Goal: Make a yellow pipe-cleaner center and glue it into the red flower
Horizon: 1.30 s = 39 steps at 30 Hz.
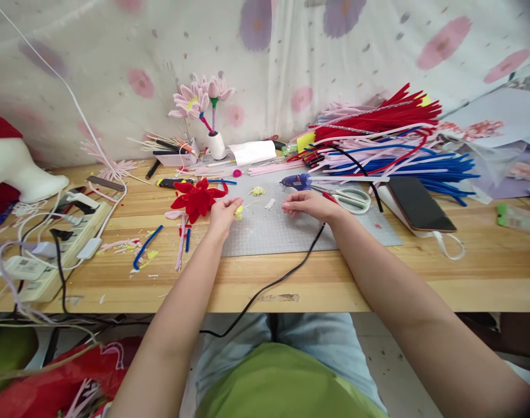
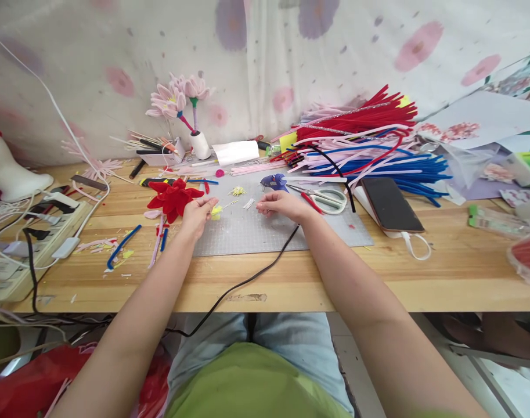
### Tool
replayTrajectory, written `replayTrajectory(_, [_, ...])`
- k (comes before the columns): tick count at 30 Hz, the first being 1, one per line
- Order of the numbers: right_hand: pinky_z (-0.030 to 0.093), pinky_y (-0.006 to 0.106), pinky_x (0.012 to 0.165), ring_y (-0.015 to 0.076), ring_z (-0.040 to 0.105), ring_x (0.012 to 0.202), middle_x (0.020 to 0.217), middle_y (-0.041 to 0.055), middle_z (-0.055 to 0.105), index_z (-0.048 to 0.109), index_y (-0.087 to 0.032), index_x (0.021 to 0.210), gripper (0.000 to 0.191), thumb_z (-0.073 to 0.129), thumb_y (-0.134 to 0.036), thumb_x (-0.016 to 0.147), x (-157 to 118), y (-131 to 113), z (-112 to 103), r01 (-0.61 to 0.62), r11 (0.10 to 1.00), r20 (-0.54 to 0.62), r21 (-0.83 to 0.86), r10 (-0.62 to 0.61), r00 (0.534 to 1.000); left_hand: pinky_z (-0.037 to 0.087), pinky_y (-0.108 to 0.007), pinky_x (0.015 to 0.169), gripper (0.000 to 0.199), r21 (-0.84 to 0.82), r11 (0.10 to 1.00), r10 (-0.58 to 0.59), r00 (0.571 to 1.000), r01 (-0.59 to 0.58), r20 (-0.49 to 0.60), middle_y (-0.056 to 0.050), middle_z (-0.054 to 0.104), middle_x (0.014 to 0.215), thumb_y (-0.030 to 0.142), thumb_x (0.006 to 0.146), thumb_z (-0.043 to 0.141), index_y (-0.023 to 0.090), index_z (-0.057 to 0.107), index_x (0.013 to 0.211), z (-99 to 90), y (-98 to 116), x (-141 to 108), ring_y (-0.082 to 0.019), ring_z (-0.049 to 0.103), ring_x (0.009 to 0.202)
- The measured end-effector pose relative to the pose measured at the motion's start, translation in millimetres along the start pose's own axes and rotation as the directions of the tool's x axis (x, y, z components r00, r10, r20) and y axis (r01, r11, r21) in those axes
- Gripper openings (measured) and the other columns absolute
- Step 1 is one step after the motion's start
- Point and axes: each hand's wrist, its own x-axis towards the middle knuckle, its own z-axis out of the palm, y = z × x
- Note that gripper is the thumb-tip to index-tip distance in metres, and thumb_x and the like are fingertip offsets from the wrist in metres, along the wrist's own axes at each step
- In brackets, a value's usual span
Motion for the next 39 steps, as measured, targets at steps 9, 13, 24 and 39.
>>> replayTrajectory(9, [0.045,0.021,0.059,0.0070,0.054,0.058,0.066,0.0009,0.061,0.063,-0.012,0.073,0.036,0.072,-0.045,0.061,-0.1,-0.4,11.7,-0.071,0.997,0.094,-0.013,0.072,0.993,0.022,-0.020,0.045,0.026,0.362,0.925,0.082,0.991,-0.114,0.102,0.002,0.051,0.044,0.015,0.032,0.083,0.016,0.060,0.043,9.6,32.2,28.3,-0.008,0.039,0.049])
replayTrajectory(13, [0.046,0.022,0.060,0.0070,0.054,0.056,0.063,0.0006,0.061,0.062,-0.013,0.069,0.036,0.074,-0.045,0.058,-0.6,-2.6,14.7,-0.091,0.995,0.055,0.033,0.090,0.994,0.025,-0.021,0.049,0.031,0.627,0.769,0.056,0.990,-0.127,0.132,-0.001,0.046,0.042,0.006,0.028,0.082,0.017,0.055,0.038,25.9,38.8,37.7,-0.016,0.049,0.057])
replayTrajectory(24, [0.047,0.021,0.058,0.0065,0.054,0.054,0.060,-0.0001,0.061,0.062,-0.013,0.067,0.031,0.075,-0.040,0.059,3.8,1.3,16.5,-0.106,0.993,0.048,0.061,0.103,0.994,0.038,-0.023,0.064,0.043,0.798,0.596,0.123,0.992,-0.095,0.027,-0.001,0.050,0.048,0.008,0.030,0.083,0.019,0.041,0.035,51.9,25.3,56.4,-0.022,0.060,0.075])
replayTrajectory(39, [0.047,0.020,0.057,0.0061,0.053,0.055,0.062,-0.0001,0.059,0.059,-0.013,0.068,0.027,0.072,-0.037,0.064,3.3,1.5,17.5,-0.095,0.995,0.062,0.029,0.093,0.994,0.042,-0.030,0.073,0.020,0.933,0.302,0.117,0.979,-0.195,0.166,-0.007,0.068,0.086,0.032,0.077,0.051,0.018,0.066,0.074,25.9,32.1,46.7,-0.020,0.060,0.085])
